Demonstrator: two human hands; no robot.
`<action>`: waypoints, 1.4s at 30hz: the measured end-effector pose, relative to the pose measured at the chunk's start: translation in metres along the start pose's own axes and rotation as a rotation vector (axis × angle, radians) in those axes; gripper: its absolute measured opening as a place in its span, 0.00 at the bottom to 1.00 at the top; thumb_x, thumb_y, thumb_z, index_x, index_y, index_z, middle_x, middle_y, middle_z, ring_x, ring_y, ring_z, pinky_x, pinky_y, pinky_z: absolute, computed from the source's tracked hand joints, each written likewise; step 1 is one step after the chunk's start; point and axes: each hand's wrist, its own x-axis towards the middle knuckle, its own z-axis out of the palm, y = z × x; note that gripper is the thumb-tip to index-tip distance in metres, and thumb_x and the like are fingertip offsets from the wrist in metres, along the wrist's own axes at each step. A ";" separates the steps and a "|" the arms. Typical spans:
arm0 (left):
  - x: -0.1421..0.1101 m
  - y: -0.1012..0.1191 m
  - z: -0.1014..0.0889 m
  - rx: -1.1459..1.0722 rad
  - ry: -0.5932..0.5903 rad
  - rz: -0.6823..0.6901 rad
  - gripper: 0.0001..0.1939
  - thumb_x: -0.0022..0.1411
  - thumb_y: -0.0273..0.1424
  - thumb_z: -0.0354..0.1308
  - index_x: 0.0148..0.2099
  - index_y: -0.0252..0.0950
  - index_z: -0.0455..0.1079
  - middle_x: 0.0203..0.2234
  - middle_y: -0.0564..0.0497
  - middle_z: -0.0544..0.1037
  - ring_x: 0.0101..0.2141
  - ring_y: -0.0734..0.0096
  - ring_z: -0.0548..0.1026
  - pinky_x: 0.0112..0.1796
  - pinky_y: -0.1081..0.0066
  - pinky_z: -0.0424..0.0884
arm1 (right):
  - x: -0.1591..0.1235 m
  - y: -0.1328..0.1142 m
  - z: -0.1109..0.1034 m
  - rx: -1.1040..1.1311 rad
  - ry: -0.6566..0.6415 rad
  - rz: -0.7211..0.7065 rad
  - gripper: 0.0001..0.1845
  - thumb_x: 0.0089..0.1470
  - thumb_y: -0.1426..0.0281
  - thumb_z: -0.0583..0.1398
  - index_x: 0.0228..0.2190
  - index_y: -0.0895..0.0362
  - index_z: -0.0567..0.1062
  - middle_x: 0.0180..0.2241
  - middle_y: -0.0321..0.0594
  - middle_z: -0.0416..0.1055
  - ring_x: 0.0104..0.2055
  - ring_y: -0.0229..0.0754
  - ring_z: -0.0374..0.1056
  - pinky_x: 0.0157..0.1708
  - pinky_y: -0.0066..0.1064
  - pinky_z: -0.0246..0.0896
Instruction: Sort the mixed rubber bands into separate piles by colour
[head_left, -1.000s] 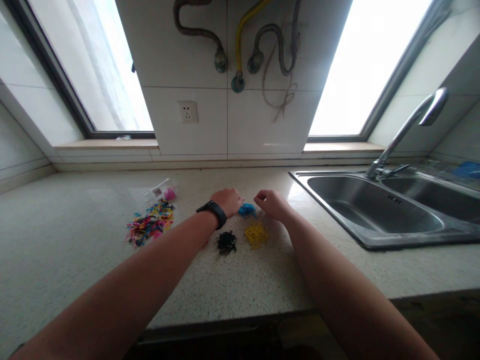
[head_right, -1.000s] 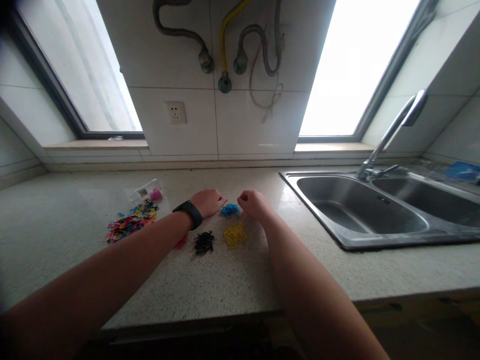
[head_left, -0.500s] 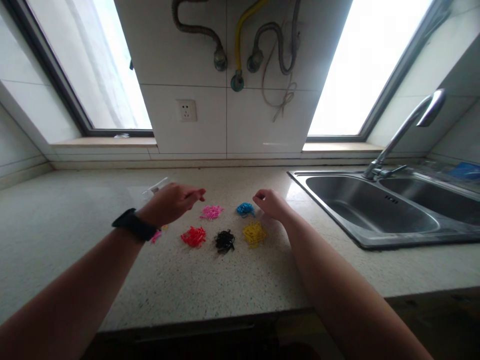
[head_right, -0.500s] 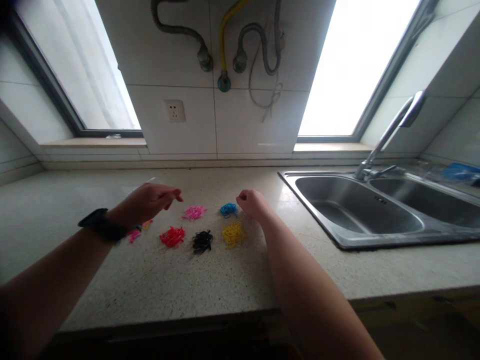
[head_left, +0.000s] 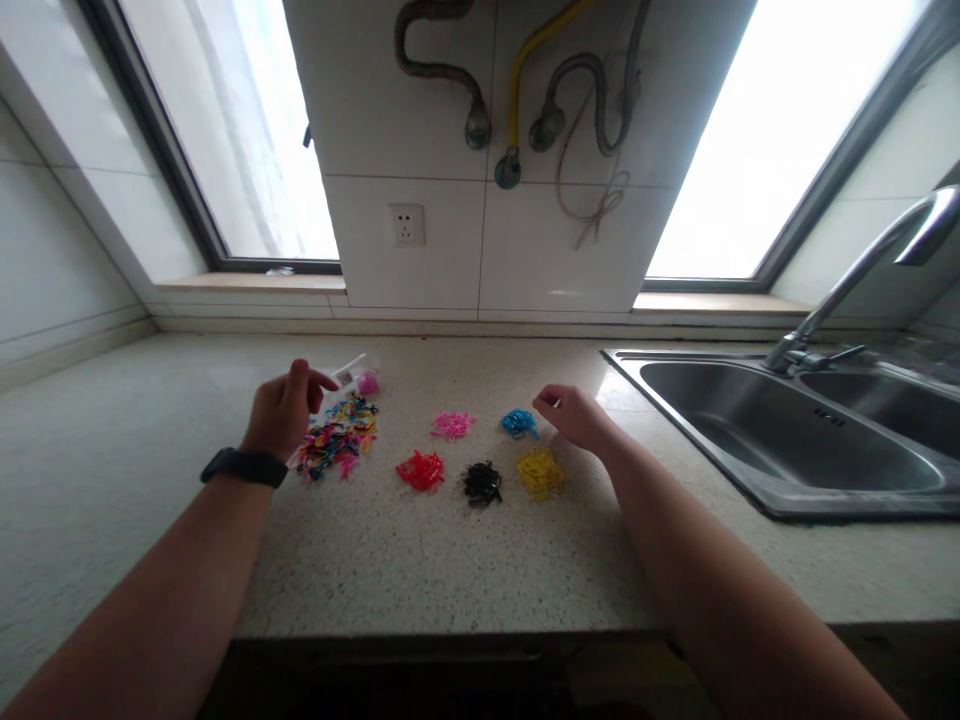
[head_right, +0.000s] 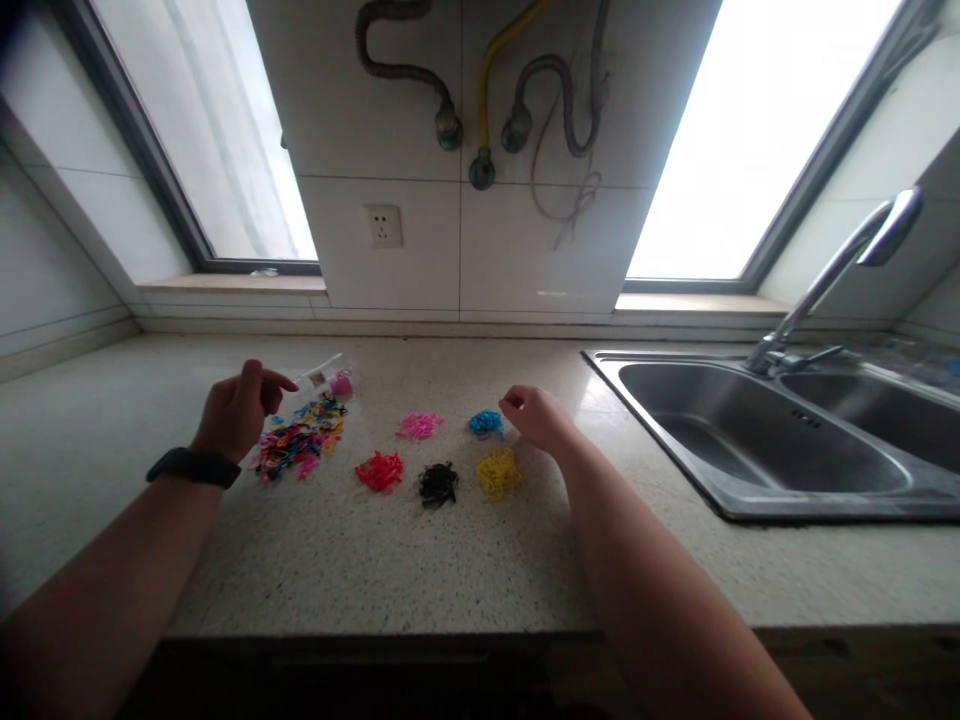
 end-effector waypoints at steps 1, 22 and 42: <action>-0.001 0.000 0.004 -0.024 -0.013 0.002 0.36 0.70 0.55 0.39 0.30 0.34 0.77 0.15 0.52 0.64 0.19 0.73 0.63 0.22 0.71 0.59 | 0.000 0.001 0.000 0.004 0.001 -0.009 0.12 0.56 0.63 0.59 0.30 0.55 0.80 0.28 0.40 0.79 0.29 0.40 0.70 0.31 0.30 0.59; -0.003 -0.002 0.017 -0.185 -0.073 -0.045 0.42 0.67 0.61 0.34 0.26 0.34 0.75 0.14 0.51 0.62 0.17 0.73 0.60 0.19 0.70 0.54 | -0.005 -0.001 -0.002 0.037 0.010 -0.110 0.14 0.58 0.60 0.58 0.32 0.55 0.79 0.27 0.39 0.77 0.28 0.40 0.68 0.29 0.31 0.59; -0.002 0.002 0.017 -0.154 -0.023 -0.059 0.41 0.68 0.59 0.32 0.26 0.36 0.74 0.13 0.53 0.61 0.16 0.72 0.59 0.20 0.68 0.53 | -0.015 -0.171 0.003 0.022 -0.261 -0.631 0.10 0.59 0.66 0.62 0.41 0.55 0.79 0.37 0.39 0.78 0.35 0.38 0.69 0.36 0.29 0.59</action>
